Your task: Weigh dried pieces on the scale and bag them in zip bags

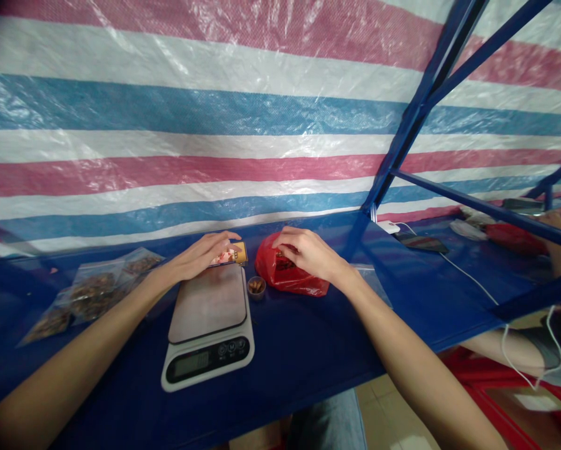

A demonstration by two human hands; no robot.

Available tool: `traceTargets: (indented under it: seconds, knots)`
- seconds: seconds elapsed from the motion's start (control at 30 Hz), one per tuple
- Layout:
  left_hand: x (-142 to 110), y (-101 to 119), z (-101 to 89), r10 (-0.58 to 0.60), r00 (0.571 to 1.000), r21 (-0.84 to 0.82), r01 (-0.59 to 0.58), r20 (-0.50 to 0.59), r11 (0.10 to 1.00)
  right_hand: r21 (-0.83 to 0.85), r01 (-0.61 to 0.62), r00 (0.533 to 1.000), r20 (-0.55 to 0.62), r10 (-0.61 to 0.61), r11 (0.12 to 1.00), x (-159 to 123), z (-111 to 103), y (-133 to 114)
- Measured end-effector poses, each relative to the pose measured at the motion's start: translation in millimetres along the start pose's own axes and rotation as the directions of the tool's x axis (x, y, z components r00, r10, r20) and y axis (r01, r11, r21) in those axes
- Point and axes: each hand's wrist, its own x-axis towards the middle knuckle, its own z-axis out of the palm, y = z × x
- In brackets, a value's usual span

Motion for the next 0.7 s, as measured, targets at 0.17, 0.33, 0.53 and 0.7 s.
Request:
traceTargets:
  seconds: [0.17, 0.33, 0.53, 0.7]
  knots:
    - [1.6, -1.6, -3.9, 0.093, 0.994, -0.095, -0.098, -0.052, 0.991, 0.003, -0.004, 1.0, -0.002, 0.004, 1.0, 0.0, -0.9, -1.1]
    - [3.0, 4.4, -13.5, 0.102, 0.989, -0.091, -0.112, -0.11, 0.99, 0.001, -0.014, 1.0, 0.004, 0.014, 1.0, -0.5, -1.3, -1.8]
    - [-19.2, -13.5, -24.7, 0.01, 0.981, 0.031, -0.004, -0.195, 1.0, 0.002, -0.016, 1.0, -0.011, 0.016, 1.0, -0.4, -2.5, -1.1]
    - [-67.6, -18.2, -30.7, -0.052, 0.988, 0.187, 0.078, -0.145, 0.979, -0.012, -0.041, 0.999, -0.005, 0.041, 0.999, -0.2, -2.5, -4.0]
